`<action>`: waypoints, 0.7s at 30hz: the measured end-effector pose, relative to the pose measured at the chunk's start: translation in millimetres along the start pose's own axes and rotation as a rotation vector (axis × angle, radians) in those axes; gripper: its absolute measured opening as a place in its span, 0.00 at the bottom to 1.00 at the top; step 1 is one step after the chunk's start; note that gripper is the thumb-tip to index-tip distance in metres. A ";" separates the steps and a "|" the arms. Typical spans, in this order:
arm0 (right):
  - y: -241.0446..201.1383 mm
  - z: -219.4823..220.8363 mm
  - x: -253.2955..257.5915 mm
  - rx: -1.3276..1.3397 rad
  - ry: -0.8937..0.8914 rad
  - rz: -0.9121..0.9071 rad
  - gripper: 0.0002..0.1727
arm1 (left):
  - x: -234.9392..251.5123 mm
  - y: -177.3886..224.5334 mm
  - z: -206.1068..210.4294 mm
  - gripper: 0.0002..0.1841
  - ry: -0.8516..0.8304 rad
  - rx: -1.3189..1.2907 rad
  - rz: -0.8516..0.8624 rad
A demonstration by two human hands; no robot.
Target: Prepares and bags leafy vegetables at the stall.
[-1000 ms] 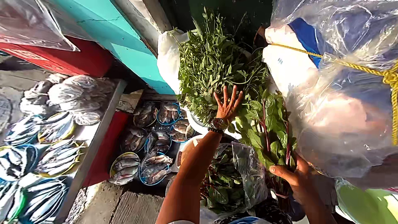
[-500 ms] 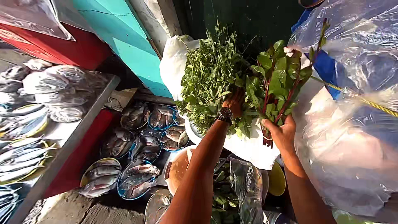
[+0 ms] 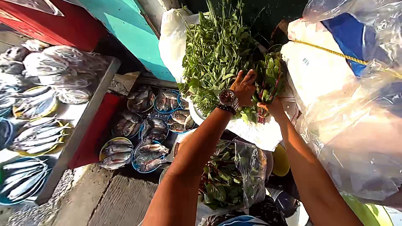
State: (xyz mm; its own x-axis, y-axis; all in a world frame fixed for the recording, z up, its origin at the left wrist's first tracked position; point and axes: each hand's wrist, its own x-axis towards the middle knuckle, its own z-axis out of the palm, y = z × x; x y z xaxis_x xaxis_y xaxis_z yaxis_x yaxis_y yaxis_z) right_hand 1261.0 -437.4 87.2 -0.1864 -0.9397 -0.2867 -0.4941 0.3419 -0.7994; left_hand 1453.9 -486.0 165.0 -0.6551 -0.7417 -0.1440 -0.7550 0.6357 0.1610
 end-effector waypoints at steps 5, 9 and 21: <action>24.6 -7.3 -23.6 0.103 0.108 -0.055 0.65 | -135.1 35.6 1.3 0.16 0.553 -0.493 -0.017; 23.7 -1.6 -82.8 -0.122 0.213 -0.227 0.58 | -301.1 70.9 83.9 0.15 0.709 -0.920 -0.665; 92.8 164.2 -246.1 -0.471 -0.919 -0.330 0.28 | -346.9 180.0 240.8 0.27 0.716 -1.240 -1.276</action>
State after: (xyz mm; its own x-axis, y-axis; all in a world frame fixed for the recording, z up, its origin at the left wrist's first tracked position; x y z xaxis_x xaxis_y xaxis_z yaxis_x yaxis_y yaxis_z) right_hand 1400.5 -175.7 -3.1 0.6263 -0.5645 -0.5376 -0.7163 -0.1445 -0.6827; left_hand 1538.6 -62.7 8.7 0.5656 -0.7185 -0.4048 -0.0559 -0.5231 0.8504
